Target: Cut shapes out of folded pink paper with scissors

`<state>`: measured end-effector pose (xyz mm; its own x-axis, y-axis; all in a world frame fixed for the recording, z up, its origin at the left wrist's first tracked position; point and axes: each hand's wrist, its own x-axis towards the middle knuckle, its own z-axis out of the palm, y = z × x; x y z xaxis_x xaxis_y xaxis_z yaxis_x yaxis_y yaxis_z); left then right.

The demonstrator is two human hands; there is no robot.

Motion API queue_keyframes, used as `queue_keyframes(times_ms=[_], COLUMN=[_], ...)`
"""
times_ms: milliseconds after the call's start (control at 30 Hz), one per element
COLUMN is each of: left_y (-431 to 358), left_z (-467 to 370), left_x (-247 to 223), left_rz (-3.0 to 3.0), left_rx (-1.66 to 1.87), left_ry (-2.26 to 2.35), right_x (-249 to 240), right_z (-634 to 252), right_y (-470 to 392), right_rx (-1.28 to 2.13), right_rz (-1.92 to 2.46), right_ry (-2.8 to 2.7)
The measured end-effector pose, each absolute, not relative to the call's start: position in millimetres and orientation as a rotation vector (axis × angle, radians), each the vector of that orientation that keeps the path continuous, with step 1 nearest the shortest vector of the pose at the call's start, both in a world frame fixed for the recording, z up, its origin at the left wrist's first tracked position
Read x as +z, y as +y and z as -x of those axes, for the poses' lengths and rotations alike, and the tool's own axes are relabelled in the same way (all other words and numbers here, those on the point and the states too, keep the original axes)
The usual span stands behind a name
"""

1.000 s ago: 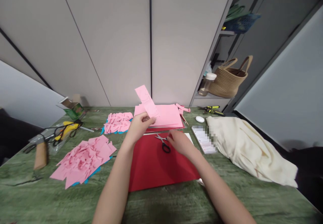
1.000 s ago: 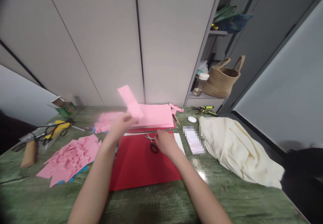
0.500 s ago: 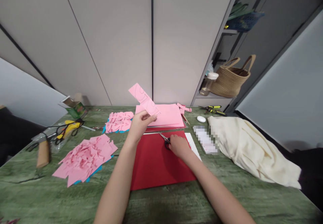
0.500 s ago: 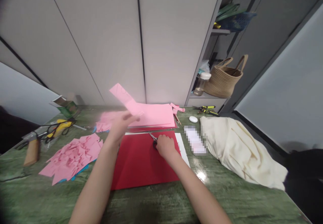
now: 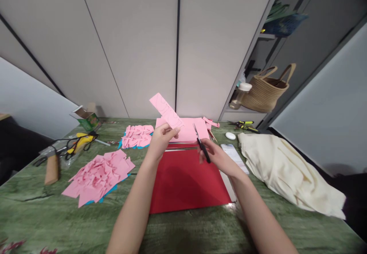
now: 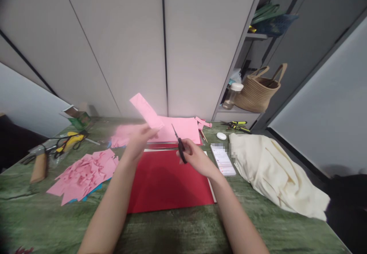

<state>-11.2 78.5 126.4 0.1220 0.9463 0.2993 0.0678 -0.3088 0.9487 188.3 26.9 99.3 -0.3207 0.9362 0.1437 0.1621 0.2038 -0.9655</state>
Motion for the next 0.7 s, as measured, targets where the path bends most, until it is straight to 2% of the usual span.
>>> queue_keyframes(times_ms=[233, 700], left_y=[71, 66], left_z=[8, 5], left_x=[133, 132], left_rz=[-1.709, -1.788], left_rx=[1.256, 1.23], left_ry=[1.123, 1.088], right_x=[97, 115], right_z=[-189, -193], right_y=[17, 2], right_rx=[1.315, 1.255], right_rz=[1.06, 1.113], right_ry=[-1.749, -1.863])
